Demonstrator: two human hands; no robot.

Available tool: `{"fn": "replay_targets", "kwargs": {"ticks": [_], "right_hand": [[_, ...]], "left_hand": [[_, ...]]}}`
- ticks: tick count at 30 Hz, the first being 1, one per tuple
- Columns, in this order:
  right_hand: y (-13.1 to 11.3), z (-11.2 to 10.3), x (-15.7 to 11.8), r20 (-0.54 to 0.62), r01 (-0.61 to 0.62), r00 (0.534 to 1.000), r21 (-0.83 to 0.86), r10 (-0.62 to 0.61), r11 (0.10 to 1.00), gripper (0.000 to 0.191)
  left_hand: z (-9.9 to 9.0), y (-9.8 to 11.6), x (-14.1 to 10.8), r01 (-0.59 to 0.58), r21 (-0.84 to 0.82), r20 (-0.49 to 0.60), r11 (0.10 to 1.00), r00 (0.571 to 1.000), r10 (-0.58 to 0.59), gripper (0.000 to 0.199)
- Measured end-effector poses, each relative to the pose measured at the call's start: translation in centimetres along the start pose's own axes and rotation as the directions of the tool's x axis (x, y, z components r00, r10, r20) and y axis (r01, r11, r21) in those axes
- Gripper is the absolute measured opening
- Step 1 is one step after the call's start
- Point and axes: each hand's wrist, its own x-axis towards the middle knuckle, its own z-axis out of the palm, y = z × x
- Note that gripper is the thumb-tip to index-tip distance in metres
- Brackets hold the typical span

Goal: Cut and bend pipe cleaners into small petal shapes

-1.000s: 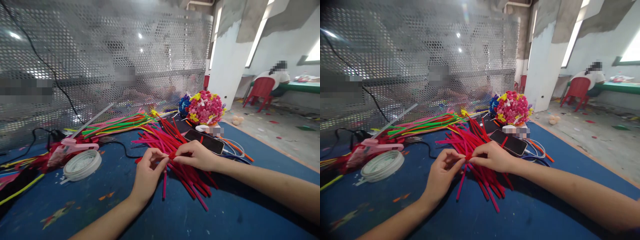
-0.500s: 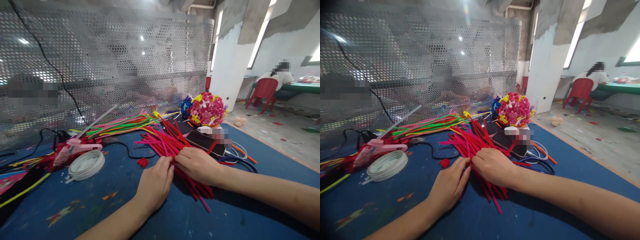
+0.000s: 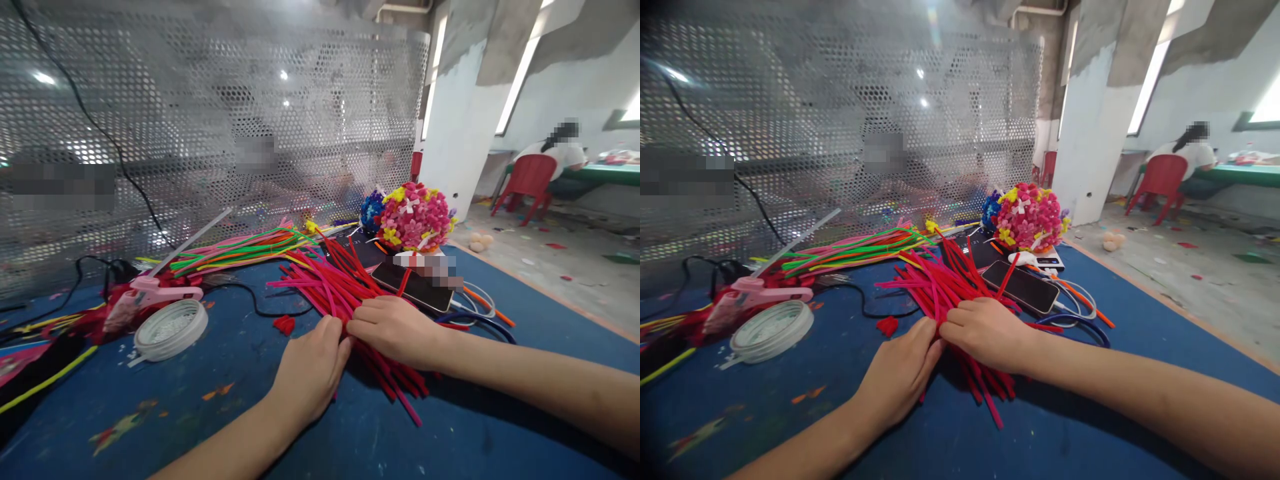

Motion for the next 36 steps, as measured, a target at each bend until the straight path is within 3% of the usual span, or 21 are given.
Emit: {"fn": "replay_targets", "kwargs": {"ticks": [9,14,18,22,26,28,32,34,36], "right_hand": [[0.5,-0.6,0.2,0.15,-0.134,0.985,0.329,0.089,0.935,0.026],[0.7,-1.3,0.2,0.193,-0.116,0.981,0.446,0.031,0.888,0.027],[0.9,-0.9,0.0,0.158,-0.086,0.987,0.457,0.014,0.885,0.027],[0.7,-0.3,0.0,0.103,-0.156,0.987,0.479,0.121,0.864,0.021],[0.4,-0.1,0.1,0.099,-0.32,0.94,0.585,0.326,0.745,0.012],[0.4,-0.1,0.2,0.104,-0.337,0.931,0.609,0.348,0.718,0.015],[0.6,-0.3,0.3,0.127,-0.292,0.954,0.602,0.272,0.743,0.017],[0.6,-0.5,0.4,0.124,-0.275,0.958,0.64,0.257,0.717,0.022],[0.5,-0.8,0.5,0.058,-0.227,0.967,0.628,0.247,0.744,0.022]], "left_hand": [[0.3,-0.5,0.2,0.013,-0.078,0.024,0.997,1.0,-0.011,0.032],[0.2,-0.6,0.1,-0.012,-0.063,0.035,0.998,0.999,0.014,0.03],[0.2,-0.6,0.2,-0.067,-0.048,0.055,0.997,0.996,0.07,0.028],[0.1,-0.6,0.4,-0.052,-0.086,0.058,0.995,0.997,0.057,0.032],[-0.1,-0.7,0.3,-0.031,-0.242,0.056,0.97,0.997,0.046,0.035],[-0.1,-0.8,0.3,-0.03,-0.332,0.033,0.943,0.998,0.044,0.034],[-0.1,-0.7,0.4,0.027,-0.553,-0.015,0.833,0.999,-0.042,0.033],[-0.1,-0.5,0.6,0.071,-0.734,0.013,0.675,0.996,-0.09,0.034],[-0.3,-0.3,0.7,0.143,-0.897,0.104,0.418,0.988,-0.114,0.033]]}}
